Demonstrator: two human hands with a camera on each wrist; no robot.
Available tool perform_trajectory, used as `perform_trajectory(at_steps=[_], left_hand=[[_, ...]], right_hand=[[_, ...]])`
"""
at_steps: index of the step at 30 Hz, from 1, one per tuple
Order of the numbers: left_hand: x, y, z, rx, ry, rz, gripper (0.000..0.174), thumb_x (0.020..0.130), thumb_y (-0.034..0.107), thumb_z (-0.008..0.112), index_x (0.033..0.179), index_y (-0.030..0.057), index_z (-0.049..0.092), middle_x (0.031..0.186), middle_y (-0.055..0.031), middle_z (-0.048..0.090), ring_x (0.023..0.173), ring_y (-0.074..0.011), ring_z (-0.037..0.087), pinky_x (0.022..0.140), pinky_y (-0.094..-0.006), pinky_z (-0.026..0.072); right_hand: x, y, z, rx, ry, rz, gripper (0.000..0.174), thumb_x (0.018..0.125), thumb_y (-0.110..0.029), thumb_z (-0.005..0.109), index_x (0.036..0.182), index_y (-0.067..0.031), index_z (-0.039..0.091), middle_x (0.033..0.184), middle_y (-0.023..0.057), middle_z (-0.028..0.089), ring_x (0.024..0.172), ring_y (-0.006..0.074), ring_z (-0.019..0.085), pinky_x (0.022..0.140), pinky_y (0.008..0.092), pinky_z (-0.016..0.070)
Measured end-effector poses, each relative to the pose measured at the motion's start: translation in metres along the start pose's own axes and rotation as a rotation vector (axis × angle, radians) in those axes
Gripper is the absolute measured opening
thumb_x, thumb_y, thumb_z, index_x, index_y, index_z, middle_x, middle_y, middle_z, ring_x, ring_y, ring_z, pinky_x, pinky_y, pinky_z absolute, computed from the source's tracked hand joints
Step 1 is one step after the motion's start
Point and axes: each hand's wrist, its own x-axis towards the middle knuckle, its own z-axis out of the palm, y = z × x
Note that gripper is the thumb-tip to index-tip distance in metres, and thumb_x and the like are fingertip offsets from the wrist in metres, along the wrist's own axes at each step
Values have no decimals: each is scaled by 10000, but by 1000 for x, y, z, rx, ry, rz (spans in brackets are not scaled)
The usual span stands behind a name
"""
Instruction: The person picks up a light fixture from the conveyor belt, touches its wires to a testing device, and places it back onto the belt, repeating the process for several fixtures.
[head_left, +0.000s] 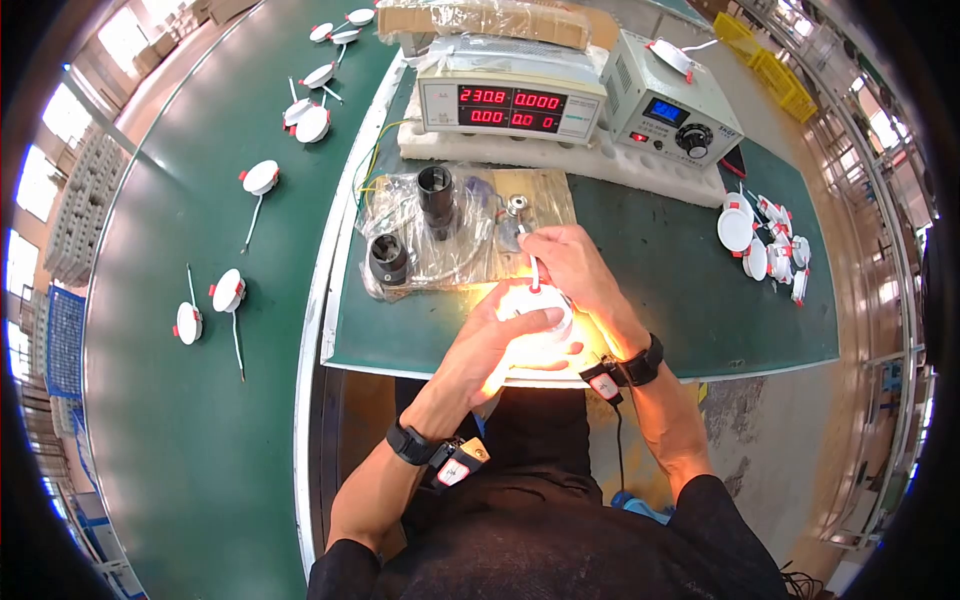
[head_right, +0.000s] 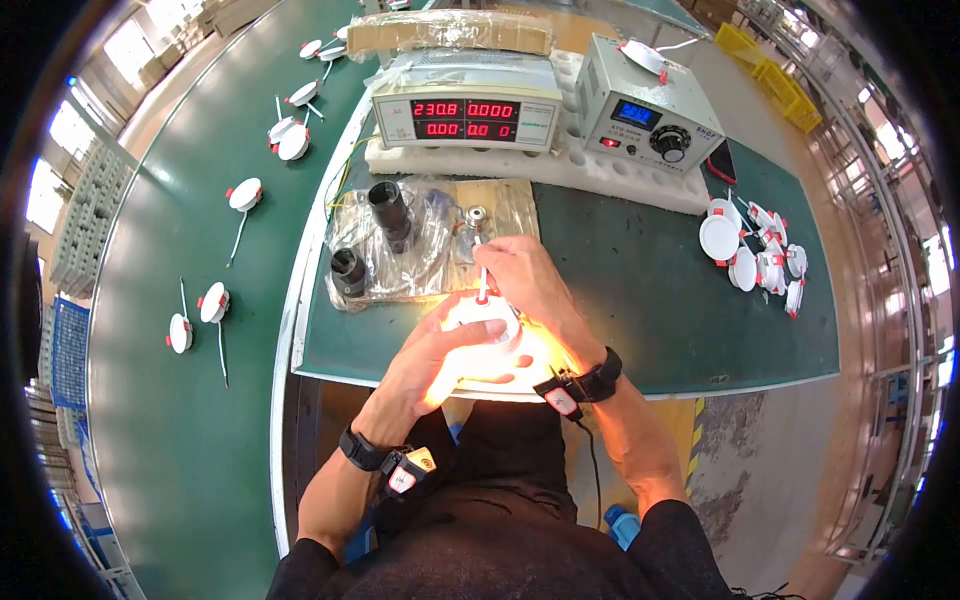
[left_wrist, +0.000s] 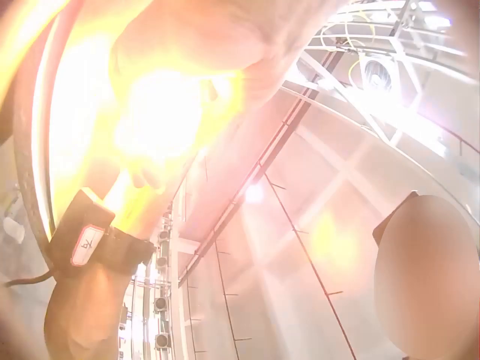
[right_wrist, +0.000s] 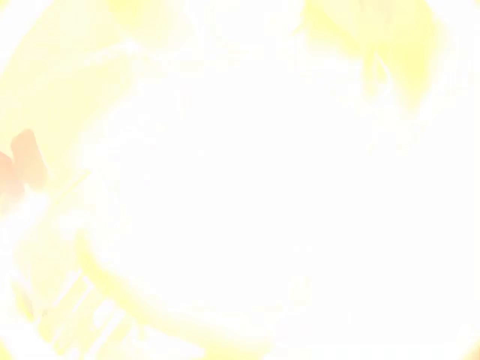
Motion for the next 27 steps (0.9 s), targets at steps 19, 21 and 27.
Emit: perform_trajectory(at_steps=[19,21,27], left_hand=[[23,-10,-28,60,-185,-81,449,912,78,693,1328,62,524,1206,-139,675,1001,-372,731,780,-363,621],[22,-11,-26,60,-179,-79,437,920,85,694,1323,60,525,1208,-138,676,1015,-360,729,780,-358,618],[16,-2,-13,83,-123,-115,409,930,96,688,1302,42,527,1211,-142,675,1062,-346,720,773,-337,609]], right_hand=[[0,7,3,-115,64,-80,341,870,-261,573,736,44,644,598,170,585,557,268,565,588,411,461],[0,9,3,-114,75,-80,343,866,-263,571,736,45,646,596,182,584,562,286,573,594,419,464],[-1,5,4,-147,86,-80,328,849,-268,573,721,21,661,586,163,591,566,279,586,604,414,469]])
